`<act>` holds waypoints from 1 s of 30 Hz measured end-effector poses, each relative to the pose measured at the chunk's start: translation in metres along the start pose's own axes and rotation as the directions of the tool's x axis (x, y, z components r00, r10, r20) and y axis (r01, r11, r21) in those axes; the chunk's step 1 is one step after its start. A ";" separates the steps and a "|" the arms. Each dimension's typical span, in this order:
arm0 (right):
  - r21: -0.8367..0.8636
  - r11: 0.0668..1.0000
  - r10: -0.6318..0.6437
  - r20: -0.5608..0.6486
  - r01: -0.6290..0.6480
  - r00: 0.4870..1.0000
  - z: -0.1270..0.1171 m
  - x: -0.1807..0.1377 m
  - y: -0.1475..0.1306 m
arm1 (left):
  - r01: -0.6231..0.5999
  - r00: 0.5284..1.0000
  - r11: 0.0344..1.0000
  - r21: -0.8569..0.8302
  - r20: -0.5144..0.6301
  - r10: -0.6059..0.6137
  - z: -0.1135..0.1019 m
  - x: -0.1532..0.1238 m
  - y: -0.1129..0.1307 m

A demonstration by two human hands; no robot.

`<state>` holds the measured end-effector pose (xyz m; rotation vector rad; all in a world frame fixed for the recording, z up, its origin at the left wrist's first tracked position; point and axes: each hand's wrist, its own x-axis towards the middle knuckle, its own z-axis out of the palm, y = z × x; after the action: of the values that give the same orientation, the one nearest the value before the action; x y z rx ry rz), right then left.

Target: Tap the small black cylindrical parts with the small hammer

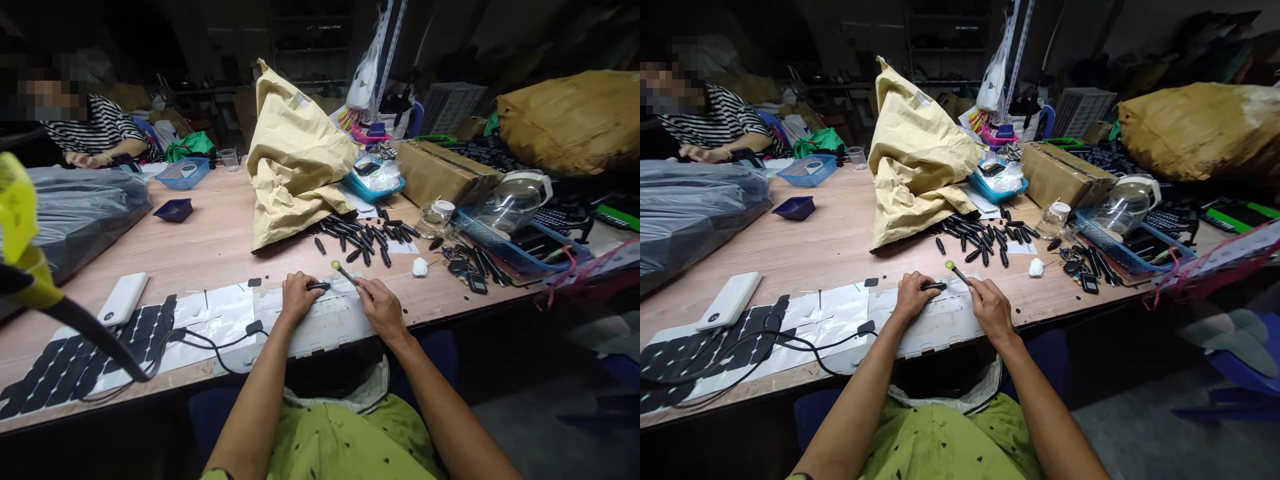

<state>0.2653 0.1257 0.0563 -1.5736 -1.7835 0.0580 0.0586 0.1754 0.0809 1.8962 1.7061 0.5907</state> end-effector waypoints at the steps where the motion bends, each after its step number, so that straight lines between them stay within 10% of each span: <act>1: 0.044 0.999 0.006 0.005 -0.006 1.000 -0.003 -0.003 -0.002 | 0.009 1.000 1.000 -0.006 -0.007 -0.009 0.001 0.000 0.001; 24: 0.125 0.991 -0.052 0.048 0.045 0.998 0.006 -0.028 -0.030 | 0.002 0.998 0.999 -0.043 -0.056 -0.005 0.009 -0.001 0.002; 30: -0.076 0.996 -0.043 -0.027 0.041 0.999 0.002 -0.009 -0.004 | 0.009 0.998 0.998 -0.067 -0.069 -0.014 0.013 -0.002 0.002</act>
<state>0.2603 0.1178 0.0526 -1.5814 -1.8146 -0.0518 0.0681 0.1726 0.0727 1.8377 1.7174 0.7077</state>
